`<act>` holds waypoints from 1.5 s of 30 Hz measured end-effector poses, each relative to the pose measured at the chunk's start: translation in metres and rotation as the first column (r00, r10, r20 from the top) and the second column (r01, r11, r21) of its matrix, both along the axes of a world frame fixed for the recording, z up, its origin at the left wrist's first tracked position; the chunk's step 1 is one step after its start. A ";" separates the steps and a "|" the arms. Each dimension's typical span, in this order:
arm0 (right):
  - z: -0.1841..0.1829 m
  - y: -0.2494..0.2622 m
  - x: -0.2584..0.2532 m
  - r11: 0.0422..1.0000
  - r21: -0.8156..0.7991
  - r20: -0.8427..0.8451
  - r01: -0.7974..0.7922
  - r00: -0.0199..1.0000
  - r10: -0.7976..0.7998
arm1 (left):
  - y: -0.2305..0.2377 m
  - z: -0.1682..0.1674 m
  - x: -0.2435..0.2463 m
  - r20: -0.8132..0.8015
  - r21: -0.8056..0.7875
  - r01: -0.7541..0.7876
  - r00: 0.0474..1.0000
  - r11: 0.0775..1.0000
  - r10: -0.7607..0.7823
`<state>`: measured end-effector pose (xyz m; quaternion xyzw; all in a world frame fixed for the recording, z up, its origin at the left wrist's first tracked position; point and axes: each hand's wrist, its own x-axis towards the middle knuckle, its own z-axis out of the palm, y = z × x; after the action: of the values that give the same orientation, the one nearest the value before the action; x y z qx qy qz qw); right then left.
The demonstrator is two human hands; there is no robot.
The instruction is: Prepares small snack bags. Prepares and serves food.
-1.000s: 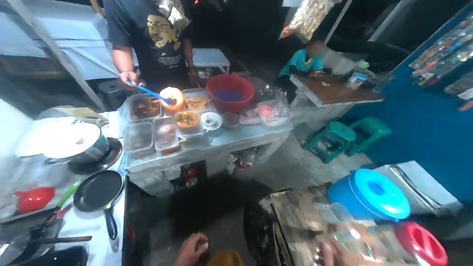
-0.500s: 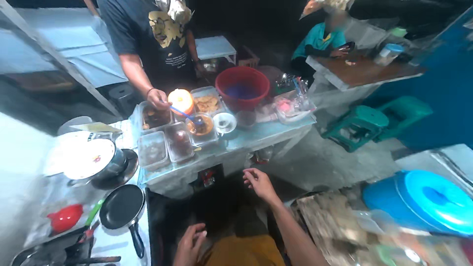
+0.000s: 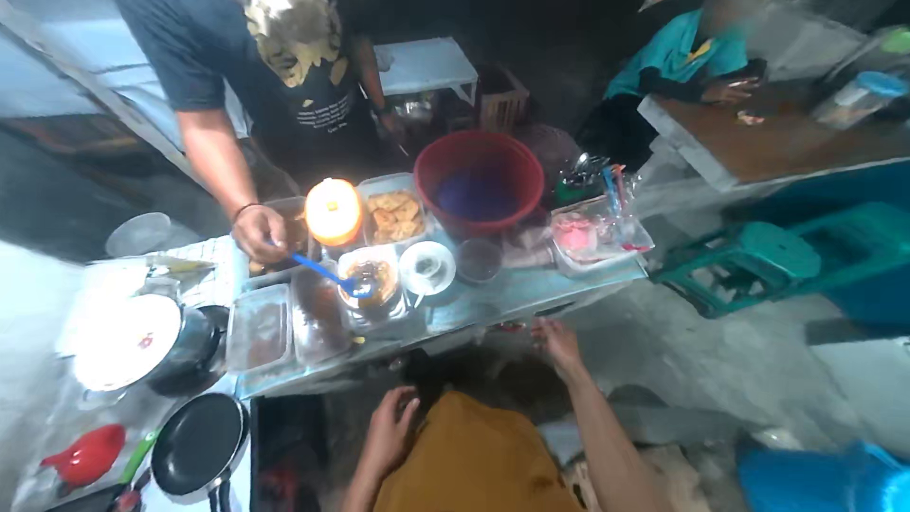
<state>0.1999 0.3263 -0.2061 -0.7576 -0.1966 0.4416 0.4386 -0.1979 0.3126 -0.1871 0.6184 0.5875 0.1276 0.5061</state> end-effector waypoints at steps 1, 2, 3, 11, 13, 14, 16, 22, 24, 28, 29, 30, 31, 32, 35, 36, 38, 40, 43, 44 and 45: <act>-0.004 0.011 0.022 0.997 0.006 -0.013 0.082 0.997 -0.082 | 0.011 0.002 0.012 0.013 -0.018 0.082 0.997 0.997 -0.081; -0.007 0.022 0.040 0.988 0.002 -0.008 0.155 0.988 -0.155 | 0.019 0.003 0.019 0.014 -0.043 0.163 0.987 0.986 -0.163; -0.007 0.031 0.055 0.977 -0.004 0.005 0.214 0.977 -0.214 | 0.025 0.004 0.023 0.004 -0.070 0.231 0.973 0.971 -0.231; 0.012 0.089 0.109 0.867 0.076 0.006 0.493 0.869 -0.494 | 0.038 0.000 0.006 -0.133 -0.095 0.117 0.983 0.989 -0.129; 0.007 0.093 0.113 0.849 0.087 0.008 0.521 0.852 -0.524 | 0.045 0.001 0.002 -0.137 -0.090 0.136 0.979 0.987 -0.148; 0.005 0.096 0.115 0.841 0.094 0.005 0.533 0.845 -0.535 | 0.052 0.002 0.001 -0.139 -0.095 0.156 0.976 0.983 -0.169; 0.008 0.096 0.118 0.835 0.079 0.021 0.544 0.837 -0.547 | 0.065 0.000 0.000 -0.153 -0.084 0.188 0.968 0.979 -0.199; 0.006 0.104 0.084 0.925 0.034 0.294 0.379 0.880 -0.372 | 0.068 0.012 -0.036 -0.250 0.056 -0.327 0.910 0.943 0.331; -0.006 0.106 0.063 0.967 -0.029 0.359 0.254 0.905 -0.228 | 0.071 0.013 -0.061 -0.279 0.181 -0.520 0.787 0.835 0.551; -0.017 0.091 -0.012 0.969 -0.167 0.355 -0.181 0.906 0.231 | 0.078 0.017 -0.095 -0.345 0.413 -0.535 0.657 0.737 0.670; -0.016 0.085 -0.036 0.926 -0.227 0.301 -0.301 0.883 0.361 | 0.082 0.018 -0.099 -0.387 0.420 -0.464 0.686 0.780 0.616; -0.018 0.080 -0.058 0.865 -0.284 0.237 -0.413 0.844 0.481 | 0.088 0.018 -0.102 -0.434 0.409 -0.373 0.724 0.833 0.537; -0.020 0.077 -0.080 0.802 -0.307 0.174 -0.512 0.799 0.576 | 0.094 0.015 -0.105 -0.473 0.395 -0.272 0.758 0.878 0.448; -0.021 0.076 -0.102 0.734 -0.306 0.116 -0.607 0.741 0.661 | 0.101 0.009 -0.108 -0.505 0.390 -0.172 0.782 0.905 0.366; -0.021 0.081 -0.166 0.538 -0.196 0.035 -0.820 0.543 0.839 | 0.117 -0.014 -0.127 -0.543 0.385 0.079 0.825 0.920 0.156; -0.018 0.086 -0.186 0.484 -0.159 0.032 -0.860 0.486 0.873 | 0.122 -0.021 -0.133 -0.533 0.415 0.135 0.838 0.900 0.120; -0.011 0.096 -0.227 0.416 -0.113 0.074 -0.902 0.410 0.909 | 0.129 -0.028 -0.145 -0.501 0.481 0.197 0.862 0.854 0.084; -0.008 0.105 -0.267 0.428 -0.088 0.160 -0.899 0.412 0.897 | 0.136 -0.032 -0.158 -0.485 0.540 0.234 0.871 0.808 0.072; -0.014 0.104 -0.314 0.608 -0.016 0.293 -0.794 0.578 0.762 | 0.137 -0.034 -0.168 -0.469 0.582 0.275 0.882 0.765 0.039; -0.019 0.102 -0.327 0.674 0.033 0.327 -0.738 0.645 0.691 | 0.138 -0.036 -0.171 -0.460 0.606 0.281 0.887 0.744 0.041; -0.023 0.100 -0.338 0.723 0.081 0.360 -0.687 0.696 0.621 | 0.138 -0.039 -0.173 -0.451 0.632 0.282 0.891 0.722 0.046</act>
<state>-0.1381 0.4265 -0.2288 -0.6455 -0.5654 0.4219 0.2927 -0.3704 0.4509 -0.2260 0.8097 0.5548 0.1592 0.1057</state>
